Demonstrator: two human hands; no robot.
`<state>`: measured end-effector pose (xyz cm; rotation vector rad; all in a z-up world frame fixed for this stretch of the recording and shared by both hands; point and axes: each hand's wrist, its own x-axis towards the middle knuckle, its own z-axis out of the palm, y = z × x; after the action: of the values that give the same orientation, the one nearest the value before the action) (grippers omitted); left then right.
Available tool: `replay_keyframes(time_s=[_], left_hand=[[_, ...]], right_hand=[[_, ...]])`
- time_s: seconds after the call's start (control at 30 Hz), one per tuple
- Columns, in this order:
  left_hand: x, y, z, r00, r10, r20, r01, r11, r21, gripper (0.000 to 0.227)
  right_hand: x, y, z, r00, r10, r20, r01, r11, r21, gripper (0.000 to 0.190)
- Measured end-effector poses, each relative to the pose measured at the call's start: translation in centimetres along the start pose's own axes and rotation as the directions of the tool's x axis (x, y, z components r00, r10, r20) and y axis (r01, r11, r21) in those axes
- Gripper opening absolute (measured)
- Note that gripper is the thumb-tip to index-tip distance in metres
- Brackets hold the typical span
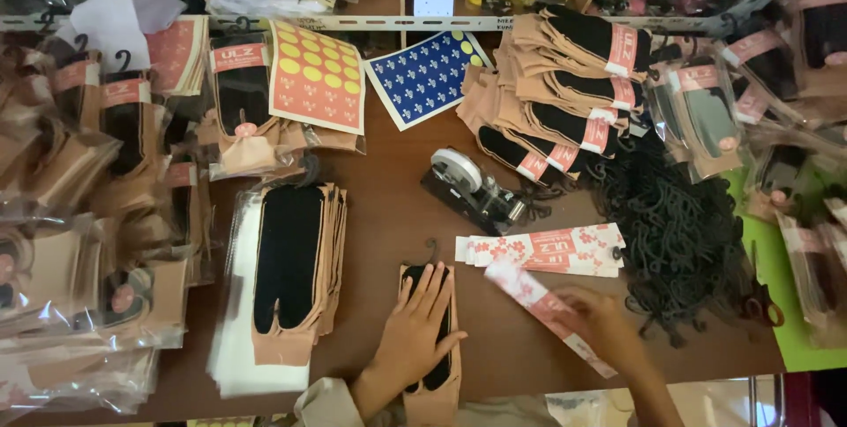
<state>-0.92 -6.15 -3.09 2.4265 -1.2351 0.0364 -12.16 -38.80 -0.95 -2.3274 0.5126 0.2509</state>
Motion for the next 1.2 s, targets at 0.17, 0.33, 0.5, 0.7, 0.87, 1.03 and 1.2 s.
replay_keyframes(time_s=[0.17, 0.33, 0.5, 0.7, 0.87, 1.03, 1.2], left_hand=[[-0.2, 1.0, -0.2, 1.0, -0.006, -0.03, 0.005, 1.0, -0.022, 0.087], [-0.4, 1.9, -3.8, 0.999, -0.029, 0.04, 0.044, 0.885, -0.464, 0.076], [-2.6, 2.1, -7.1, 0.957, -0.054, 0.285, 0.287, 0.047, -0.957, 0.08], [-5.3, -3.6, -3.6, 0.86, -0.437, 0.264, 0.357, 0.145, -0.923, 0.013], [-2.6, -5.4, -5.0, 0.88, -0.466, -0.093, 0.323, 0.731, -0.601, 0.018], [-2.6, -5.3, -5.4, 0.952, -0.304, -0.044, 0.267, 0.89, -0.369, 0.019], [-1.7, -3.4, -6.0, 0.968, -0.196, -0.153, 0.207, 0.976, 0.059, 0.02]], right_hand=[[1.3, 1.6, -1.1, 0.976, -0.218, 0.006, 0.214, 0.956, -0.199, 0.025], [-0.4, -4.8, -2.0, 0.909, -0.359, -0.211, 0.337, 0.932, -0.132, 0.015], [-3.2, -12.0, 3.2, 0.807, -0.323, 0.495, 0.094, 0.897, 0.432, 0.009], [-0.9, -12.6, -0.1, 0.815, -0.302, 0.494, 0.237, 0.953, 0.191, 0.021], [0.4, -12.5, 2.2, 0.988, -0.134, 0.076, 0.112, 0.962, 0.248, 0.03], [0.7, -9.0, 8.4, 0.912, -0.398, -0.097, 0.407, 0.905, 0.125, 0.036], [0.2, -9.6, 10.8, 0.789, -0.575, -0.214, 0.428, 0.765, -0.481, 0.021]])
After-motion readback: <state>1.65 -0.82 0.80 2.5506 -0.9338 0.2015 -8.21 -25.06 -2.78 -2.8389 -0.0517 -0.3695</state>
